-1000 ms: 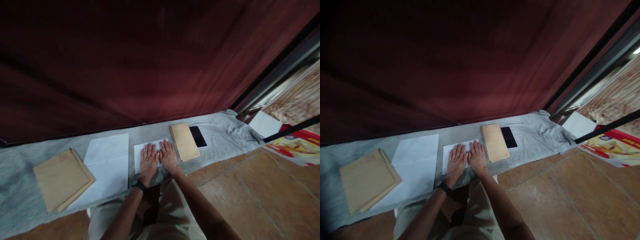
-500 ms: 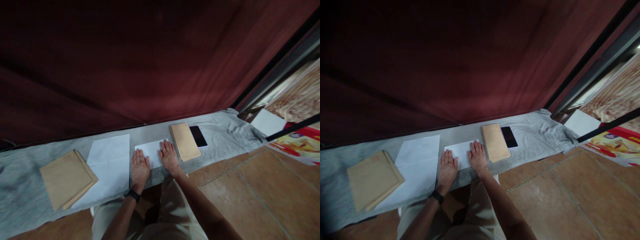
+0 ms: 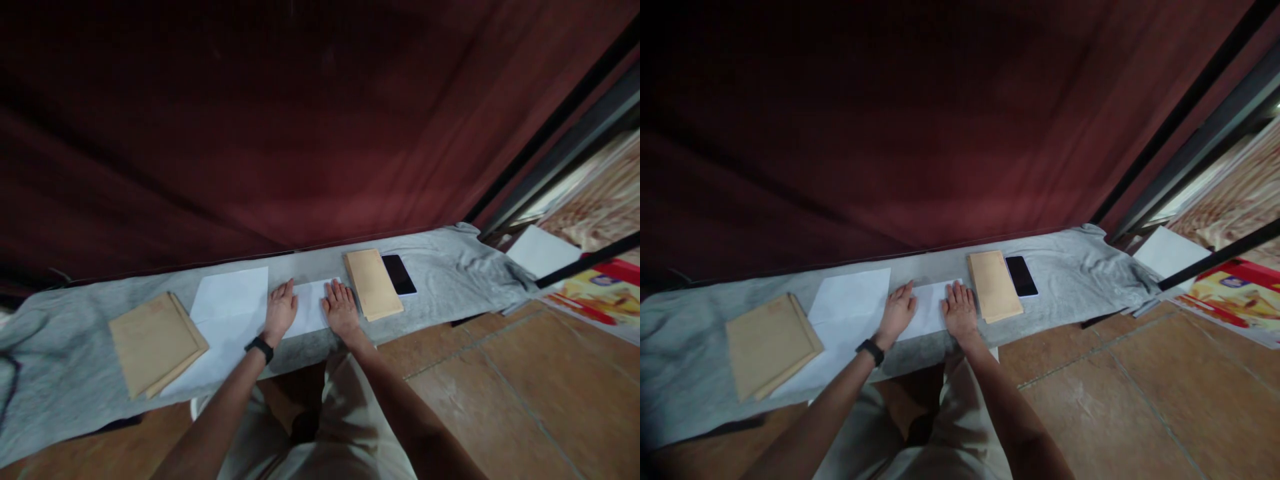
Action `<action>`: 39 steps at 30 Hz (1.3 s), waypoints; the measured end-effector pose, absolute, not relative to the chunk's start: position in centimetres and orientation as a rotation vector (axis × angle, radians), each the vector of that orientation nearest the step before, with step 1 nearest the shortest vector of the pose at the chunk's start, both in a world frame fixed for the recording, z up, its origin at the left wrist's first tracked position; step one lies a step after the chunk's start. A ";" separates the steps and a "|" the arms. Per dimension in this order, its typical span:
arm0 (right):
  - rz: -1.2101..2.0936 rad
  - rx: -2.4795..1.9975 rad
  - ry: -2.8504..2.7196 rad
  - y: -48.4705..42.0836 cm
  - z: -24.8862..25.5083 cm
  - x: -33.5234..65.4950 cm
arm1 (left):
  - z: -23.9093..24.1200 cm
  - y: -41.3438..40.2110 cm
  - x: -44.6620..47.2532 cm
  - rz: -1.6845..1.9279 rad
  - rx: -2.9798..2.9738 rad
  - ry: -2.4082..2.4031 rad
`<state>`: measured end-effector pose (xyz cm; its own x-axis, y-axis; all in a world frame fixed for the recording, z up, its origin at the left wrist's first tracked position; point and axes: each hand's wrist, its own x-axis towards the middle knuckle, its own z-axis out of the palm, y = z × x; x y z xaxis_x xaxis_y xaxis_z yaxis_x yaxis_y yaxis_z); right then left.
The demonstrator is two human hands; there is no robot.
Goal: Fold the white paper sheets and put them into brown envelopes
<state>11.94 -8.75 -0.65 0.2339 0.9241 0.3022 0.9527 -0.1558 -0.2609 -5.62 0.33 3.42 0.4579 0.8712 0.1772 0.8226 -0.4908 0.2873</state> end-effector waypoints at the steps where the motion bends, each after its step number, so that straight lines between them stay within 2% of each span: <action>1: -0.098 -2.124 -1.726 -8.7 -0.6 12.0 | 3.7 0.9 -5.2 0.396 2.553 1.494; 14: -0.062 -2.146 -1.741 -8.6 -0.5 12.2 | 5.9 5.3 -5.1 0.102 2.464 1.485; 22: -0.079 -2.139 -1.751 -8.6 -0.5 12.3 | 6.8 6.0 -6.0 0.073 2.266 1.434; 32: -0.077 -2.139 -1.648 -9.1 1.0 12.8 | 8.3 4.4 -8.4 0.447 1.802 1.459; 39: 0.019 -1.935 -1.594 -12.3 0.8 12.0 | 6.9 -1.8 -9.3 0.826 1.135 1.472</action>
